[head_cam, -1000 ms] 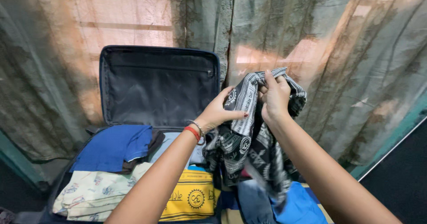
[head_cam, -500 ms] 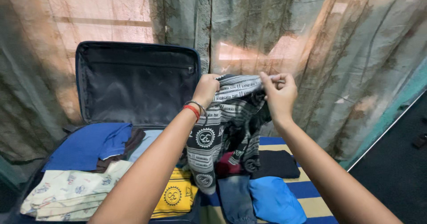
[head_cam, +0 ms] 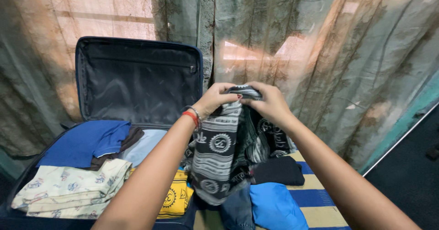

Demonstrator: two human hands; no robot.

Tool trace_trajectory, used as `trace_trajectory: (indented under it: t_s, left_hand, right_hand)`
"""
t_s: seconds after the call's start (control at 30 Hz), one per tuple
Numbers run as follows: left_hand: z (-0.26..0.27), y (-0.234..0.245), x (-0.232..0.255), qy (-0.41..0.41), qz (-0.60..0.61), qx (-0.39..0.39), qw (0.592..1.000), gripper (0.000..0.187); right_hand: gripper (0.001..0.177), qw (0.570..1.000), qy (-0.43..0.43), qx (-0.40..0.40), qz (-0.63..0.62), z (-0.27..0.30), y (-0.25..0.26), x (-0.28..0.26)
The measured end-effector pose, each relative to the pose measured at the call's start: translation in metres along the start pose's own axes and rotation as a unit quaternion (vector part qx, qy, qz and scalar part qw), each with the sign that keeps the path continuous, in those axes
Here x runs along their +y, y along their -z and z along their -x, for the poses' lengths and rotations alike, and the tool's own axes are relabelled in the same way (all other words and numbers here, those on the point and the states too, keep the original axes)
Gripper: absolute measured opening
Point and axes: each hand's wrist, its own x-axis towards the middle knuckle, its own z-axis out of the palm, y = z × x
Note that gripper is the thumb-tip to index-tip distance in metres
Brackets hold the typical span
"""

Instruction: The person folds and organizes various items of clothing, including shirts and trousers, into a suitcase.

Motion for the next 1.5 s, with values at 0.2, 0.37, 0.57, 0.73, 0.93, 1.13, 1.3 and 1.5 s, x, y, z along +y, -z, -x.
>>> trace_trajectory:
  t_s: [0.2, 0.37, 0.57, 0.73, 0.93, 1.13, 1.3, 1.5]
  left_hand:
    - [0.055, 0.019, -0.038, 0.123, -0.099, -0.024, 0.987, 0.035]
    - [0.072, 0.039, -0.091, 0.227, -0.048, 0.005, 0.973, 0.026]
    - [0.067, 0.046, -0.085, 0.062, 0.106, 0.210, 0.970, 0.024]
    - [0.075, 0.043, -0.034, 0.154, -0.064, 0.125, 0.978, 0.034]
    - [0.066, 0.059, -0.020, 0.145, -0.184, 0.046, 0.971, 0.025]
    - [0.051, 0.043, -0.008, 0.023, -0.289, -0.024, 0.957, 0.032]
    - [0.032, -0.011, 0.014, -0.056, -0.465, -0.057, 0.882, 0.039]
    - [0.032, -0.038, 0.041, -0.014, -0.519, 0.037, 0.854, 0.034]
  right_hand:
    - [0.029, 0.983, 0.017, 0.098, -0.153, -0.020, 0.003, 0.043]
    - [0.029, 0.928, -0.098, 0.072, -0.353, -0.026, 0.026, 0.046]
    - [0.034, 0.949, -0.110, 0.023, -0.294, -0.024, 0.034, 0.051]
    - [0.033, 0.958, -0.143, 0.029, -0.248, -0.014, 0.030, 0.067]
    - [0.034, 0.954, -0.207, 0.012, -0.219, 0.000, 0.021, 0.119]
    - [0.054, 0.951, -0.240, -0.193, 0.033, 0.006, 0.011, 0.156]
    - [0.105, 0.964, 0.147, -0.219, 0.032, 0.004, -0.010, 0.088]
    - [0.078, 0.972, -0.009, -0.232, -0.041, -0.002, -0.034, 0.032]
